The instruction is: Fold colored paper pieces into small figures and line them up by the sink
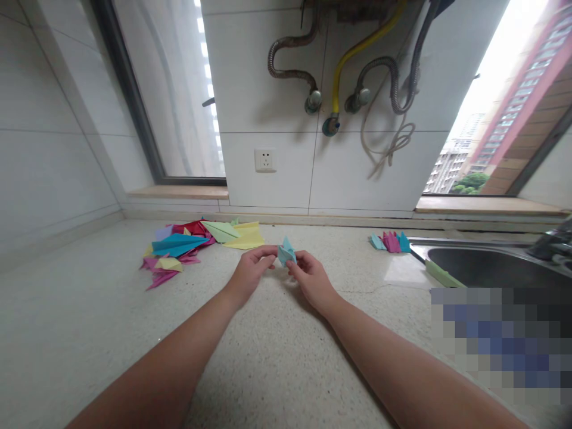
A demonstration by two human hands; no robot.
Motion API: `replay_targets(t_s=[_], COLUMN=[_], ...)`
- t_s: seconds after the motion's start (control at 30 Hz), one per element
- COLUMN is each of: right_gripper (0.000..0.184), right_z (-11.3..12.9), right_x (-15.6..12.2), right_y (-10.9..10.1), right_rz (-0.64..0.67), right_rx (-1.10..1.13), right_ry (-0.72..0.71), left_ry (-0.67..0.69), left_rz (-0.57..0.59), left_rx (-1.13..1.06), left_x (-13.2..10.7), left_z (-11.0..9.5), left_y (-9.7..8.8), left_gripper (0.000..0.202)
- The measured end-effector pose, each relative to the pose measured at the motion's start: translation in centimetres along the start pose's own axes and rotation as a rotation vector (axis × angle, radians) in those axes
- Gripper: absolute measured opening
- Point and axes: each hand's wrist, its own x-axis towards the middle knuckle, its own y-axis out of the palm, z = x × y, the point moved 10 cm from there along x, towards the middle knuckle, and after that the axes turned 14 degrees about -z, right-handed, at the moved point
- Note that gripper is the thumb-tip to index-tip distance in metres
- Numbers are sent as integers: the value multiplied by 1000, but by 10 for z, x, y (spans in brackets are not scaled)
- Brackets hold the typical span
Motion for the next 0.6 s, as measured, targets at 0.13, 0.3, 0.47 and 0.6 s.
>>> replay_targets(t_s=[0.13, 0.3, 0.47, 0.6], right_gripper=[30, 27, 25, 28], right_z=[4, 9, 16, 17], right_x=[3, 2, -4, -9], right_y=[-12, -13, -7, -3], right_rz=[-105, -104, -51, -15], right_rx=[-82, -67, -89, -132], right_ry=[-49, -88, -116, -107], left_ry=[-24, -148, -209, -190], left_rz=[-8, 42, 144, 142], left_rx=[-40, -103, -52, -34], left_x=[-2, -6, -13, -12], left_z=[3, 17, 31, 32], left_y=[0, 7, 19, 18], left_gripper=[22, 25, 42, 44])
